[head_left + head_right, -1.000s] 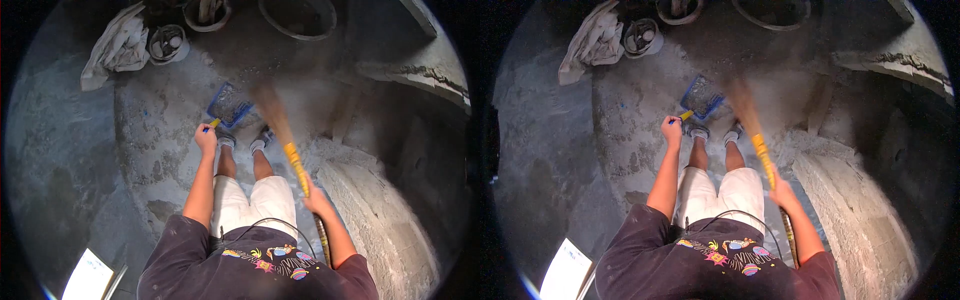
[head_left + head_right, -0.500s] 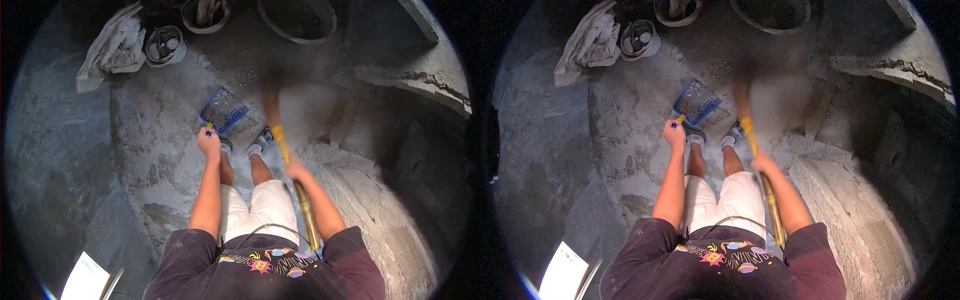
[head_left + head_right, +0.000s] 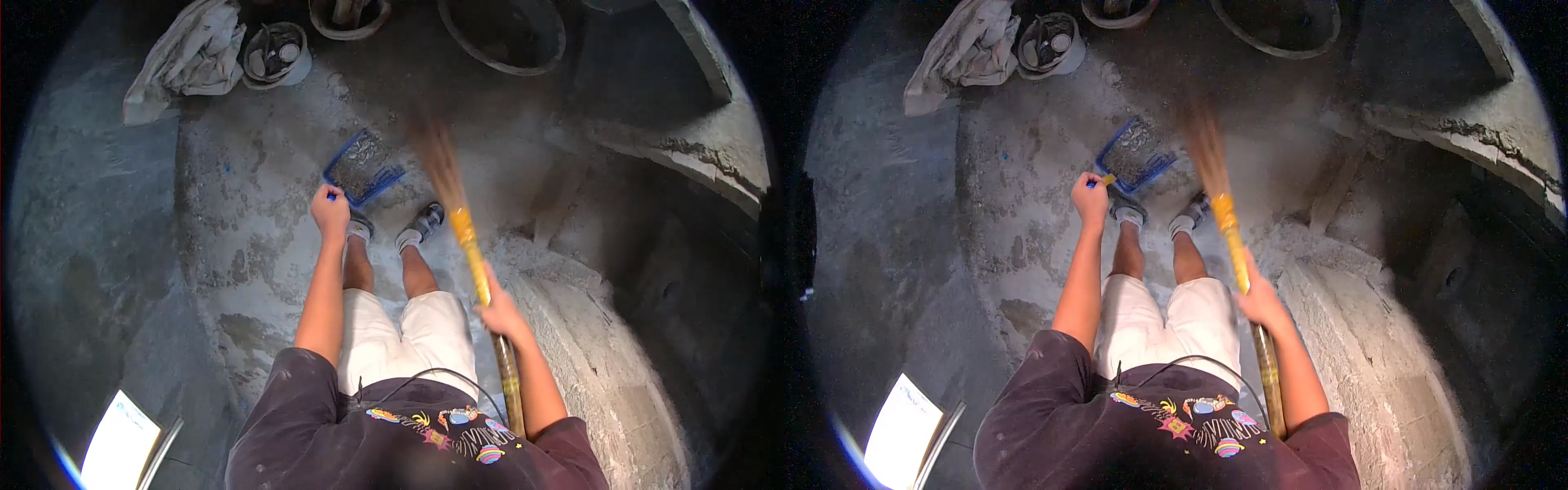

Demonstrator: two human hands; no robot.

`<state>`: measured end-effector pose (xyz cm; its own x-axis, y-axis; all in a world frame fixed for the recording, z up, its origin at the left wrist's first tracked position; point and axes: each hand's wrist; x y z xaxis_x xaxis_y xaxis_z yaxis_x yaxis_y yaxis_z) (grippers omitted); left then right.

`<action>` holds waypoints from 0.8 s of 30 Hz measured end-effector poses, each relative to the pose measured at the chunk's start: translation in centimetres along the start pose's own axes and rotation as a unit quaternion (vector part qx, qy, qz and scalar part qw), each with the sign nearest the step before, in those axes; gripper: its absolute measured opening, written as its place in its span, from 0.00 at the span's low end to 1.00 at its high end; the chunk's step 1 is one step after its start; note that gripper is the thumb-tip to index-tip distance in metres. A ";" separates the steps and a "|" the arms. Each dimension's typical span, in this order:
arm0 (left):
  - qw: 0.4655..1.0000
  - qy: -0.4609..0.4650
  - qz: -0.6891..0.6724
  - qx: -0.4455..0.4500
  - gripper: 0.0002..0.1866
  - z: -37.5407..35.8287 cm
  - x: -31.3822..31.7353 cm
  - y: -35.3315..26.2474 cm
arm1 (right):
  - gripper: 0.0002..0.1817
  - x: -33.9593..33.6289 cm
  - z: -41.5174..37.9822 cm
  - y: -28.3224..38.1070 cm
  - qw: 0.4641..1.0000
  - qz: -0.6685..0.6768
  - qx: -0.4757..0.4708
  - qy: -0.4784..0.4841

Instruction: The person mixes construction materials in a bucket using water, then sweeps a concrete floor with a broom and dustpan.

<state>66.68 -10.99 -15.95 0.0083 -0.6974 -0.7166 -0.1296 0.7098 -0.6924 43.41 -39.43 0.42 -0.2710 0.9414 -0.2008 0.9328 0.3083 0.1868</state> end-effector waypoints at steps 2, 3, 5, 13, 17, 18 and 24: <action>1.000 -0.006 0.005 0.024 0.01 1.1 0.1 -0.6 | 0.52 -1.8 3.7 1.3 0.995 -0.022 -0.048 -0.083; 1.000 -0.008 0.011 0.028 0.02 1.0 0.0 -0.8 | 0.52 -2.1 6.2 0.7 0.985 -0.055 -0.089 -0.136; 0.999 -0.005 0.023 0.028 0.03 0.0 -0.4 -0.7 | 0.53 -2.8 9.3 3.1 0.988 -0.079 -0.032 -0.130; 0.999 0.013 -0.006 0.031 0.03 -0.8 0.2 0.0 | 0.53 7.2 7.0 -0.7 0.982 -0.173 0.010 0.070; 0.998 -0.023 -0.026 0.060 0.03 -1.5 0.0 0.3 | 0.53 6.1 -0.3 -2.1 0.990 -0.118 -0.029 0.074; 0.998 -0.016 -0.039 0.045 0.06 -1.6 -0.2 0.1 | 0.53 5.3 -1.7 -2.2 0.992 -0.108 -0.016 0.064; 0.998 0.037 -0.041 0.024 0.10 -3.1 -1.0 -0.1 | 0.53 -0.1 -1.8 -5.3 0.997 0.026 0.037 -0.065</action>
<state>63.65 -10.64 -14.89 -0.0575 -0.7575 -0.6503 -0.0844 0.6527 -0.7529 38.04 -40.89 1.21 -0.1933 0.9289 -0.3160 0.9610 0.2442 0.1297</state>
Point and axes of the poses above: each hand's wrist, its own z-axis towards the middle knuckle, its own x-axis out of the palm, y = z × x, and after that the axes turned 10 degrees about x, right-handed
